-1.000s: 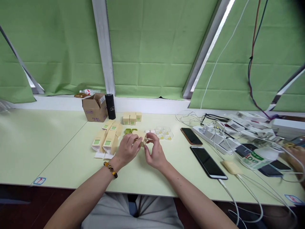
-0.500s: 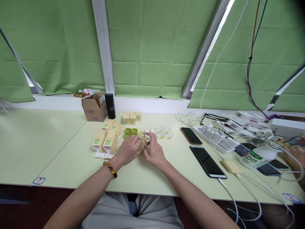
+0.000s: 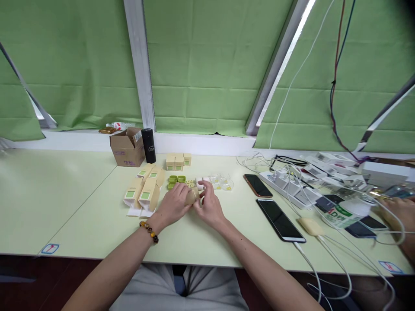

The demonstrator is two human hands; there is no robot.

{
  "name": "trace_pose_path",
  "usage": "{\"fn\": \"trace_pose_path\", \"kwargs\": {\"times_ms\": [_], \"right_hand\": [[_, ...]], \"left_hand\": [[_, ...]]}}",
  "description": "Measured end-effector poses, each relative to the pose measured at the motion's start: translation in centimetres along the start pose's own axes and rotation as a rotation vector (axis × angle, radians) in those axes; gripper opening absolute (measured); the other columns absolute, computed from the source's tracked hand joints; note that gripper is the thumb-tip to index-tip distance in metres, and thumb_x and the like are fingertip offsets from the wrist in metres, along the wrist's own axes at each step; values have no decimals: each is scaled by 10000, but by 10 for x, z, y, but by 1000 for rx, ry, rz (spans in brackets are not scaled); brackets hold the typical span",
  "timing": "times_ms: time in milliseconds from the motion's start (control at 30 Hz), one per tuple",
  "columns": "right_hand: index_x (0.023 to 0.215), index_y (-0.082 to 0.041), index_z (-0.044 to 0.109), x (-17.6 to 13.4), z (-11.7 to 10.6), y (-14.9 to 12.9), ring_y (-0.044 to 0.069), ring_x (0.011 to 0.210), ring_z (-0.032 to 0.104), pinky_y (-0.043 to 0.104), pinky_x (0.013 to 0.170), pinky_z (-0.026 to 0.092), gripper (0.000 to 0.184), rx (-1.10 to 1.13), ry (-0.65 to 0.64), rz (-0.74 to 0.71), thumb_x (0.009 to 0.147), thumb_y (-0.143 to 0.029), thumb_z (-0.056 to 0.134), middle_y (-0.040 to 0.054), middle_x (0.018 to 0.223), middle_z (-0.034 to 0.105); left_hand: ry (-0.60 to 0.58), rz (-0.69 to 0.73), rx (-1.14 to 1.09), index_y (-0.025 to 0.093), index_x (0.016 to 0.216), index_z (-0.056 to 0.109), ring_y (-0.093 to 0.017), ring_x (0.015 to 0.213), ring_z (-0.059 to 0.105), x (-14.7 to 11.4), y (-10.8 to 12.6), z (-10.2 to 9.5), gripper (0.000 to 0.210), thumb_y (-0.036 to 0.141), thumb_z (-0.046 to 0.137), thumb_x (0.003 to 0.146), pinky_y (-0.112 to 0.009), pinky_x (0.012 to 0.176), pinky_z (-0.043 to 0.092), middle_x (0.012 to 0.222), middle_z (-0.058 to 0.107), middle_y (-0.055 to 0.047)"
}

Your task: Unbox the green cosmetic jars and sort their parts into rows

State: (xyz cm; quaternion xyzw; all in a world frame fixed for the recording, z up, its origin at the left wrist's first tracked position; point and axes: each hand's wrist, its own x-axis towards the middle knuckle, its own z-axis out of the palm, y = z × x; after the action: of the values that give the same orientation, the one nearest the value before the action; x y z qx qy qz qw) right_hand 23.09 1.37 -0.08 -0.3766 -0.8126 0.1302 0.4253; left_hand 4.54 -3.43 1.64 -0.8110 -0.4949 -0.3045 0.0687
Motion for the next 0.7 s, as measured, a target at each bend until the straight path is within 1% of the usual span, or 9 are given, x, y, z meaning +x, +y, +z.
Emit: {"fn": "trace_pose_path", "kwargs": {"times_ms": [67,167,267,400,467,600,700], "right_hand": [[1393,-250,358,1,-1,3,171,707,671,328,591,523,579,49,17,8,845,-168,526,129,1330,614],[1383,-271,367,2,-3,7,169,720,695,333,605,556,517,135,32,9,893,-178,506,122,1384,597],[1372,-287,391,3,-6,7,179,760,721,342,629,586,434,168,20,20,956,-250,509,105,1418,589],[1355,-294,434,2,-9,7,202,820,740,350,680,600,347,201,13,31,1016,-352,481,85,1368,631],[1354,-301,441,3,-10,8,200,817,741,354,709,604,324,246,24,41,1038,-374,442,80,1351,646],[1325,-303,452,5,-12,8,194,811,740,347,704,608,290,305,35,84,1051,-387,409,75,1316,664],[1288,-290,471,5,-12,6,212,907,740,345,709,620,290,262,12,54,1027,-416,474,81,1298,656]], "left_hand": [[-5,-16,-3,218,1228,503,-317,1166,566,0,-1,0,364,264,701,926,-487,906,564,1233,596,-114],[-1,-56,-21,220,1233,497,-323,1187,563,-1,-2,1,415,298,742,907,-499,929,561,1234,594,-114],[7,-89,-42,221,1233,495,-323,1188,569,-1,-3,2,427,325,750,907,-506,944,558,1240,590,-113],[15,-111,-62,223,1244,499,-323,1184,572,-1,-3,2,423,343,738,917,-505,941,557,1242,586,-114],[17,-136,-77,223,1248,501,-319,1169,576,-1,-3,3,427,347,739,916,-502,931,559,1234,586,-113],[34,-181,-102,223,1292,494,-322,1191,568,-2,-5,6,471,334,743,909,-517,963,546,1260,582,-120],[49,-182,-112,223,1305,492,-327,1229,556,-2,-6,7,475,338,737,915,-517,989,535,1284,579,-125]]}}
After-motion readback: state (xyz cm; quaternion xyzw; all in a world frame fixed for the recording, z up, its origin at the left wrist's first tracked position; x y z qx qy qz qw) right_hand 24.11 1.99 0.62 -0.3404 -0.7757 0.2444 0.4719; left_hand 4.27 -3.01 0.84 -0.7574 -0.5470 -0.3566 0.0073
